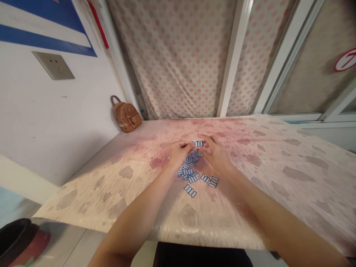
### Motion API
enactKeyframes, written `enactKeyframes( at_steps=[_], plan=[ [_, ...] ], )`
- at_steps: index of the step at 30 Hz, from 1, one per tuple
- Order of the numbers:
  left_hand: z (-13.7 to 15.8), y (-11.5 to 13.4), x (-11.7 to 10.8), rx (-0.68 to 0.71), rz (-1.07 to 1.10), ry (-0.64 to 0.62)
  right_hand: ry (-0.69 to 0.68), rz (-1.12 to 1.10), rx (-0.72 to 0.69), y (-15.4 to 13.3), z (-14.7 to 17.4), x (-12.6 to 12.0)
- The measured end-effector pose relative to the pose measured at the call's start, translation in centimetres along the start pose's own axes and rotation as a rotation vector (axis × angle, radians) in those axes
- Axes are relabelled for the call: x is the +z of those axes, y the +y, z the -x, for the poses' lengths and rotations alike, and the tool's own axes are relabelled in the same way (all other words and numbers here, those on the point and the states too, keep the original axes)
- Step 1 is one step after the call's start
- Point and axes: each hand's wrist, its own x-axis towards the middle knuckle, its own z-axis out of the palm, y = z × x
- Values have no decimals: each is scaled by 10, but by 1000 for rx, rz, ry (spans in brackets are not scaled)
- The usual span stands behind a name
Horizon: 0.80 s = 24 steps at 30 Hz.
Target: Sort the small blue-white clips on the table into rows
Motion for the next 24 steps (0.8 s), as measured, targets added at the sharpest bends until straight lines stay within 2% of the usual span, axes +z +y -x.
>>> enactKeyframes(
  at_steps=[7, 12, 16, 24],
  plan=[
    [2, 1, -1, -30, 46, -58, 3, -23, -6, 1, 1, 3],
    [0, -1, -2, 0, 28, -61, 25, -347, 167, 6, -2, 8],
    [-4, -5, -2, -4, 21, -75, -57, -584, 259, 12, -6, 10],
    [-6, -11, -3, -28, 56, -112, -71, -689, 332, 18, -6, 13]
  ],
)
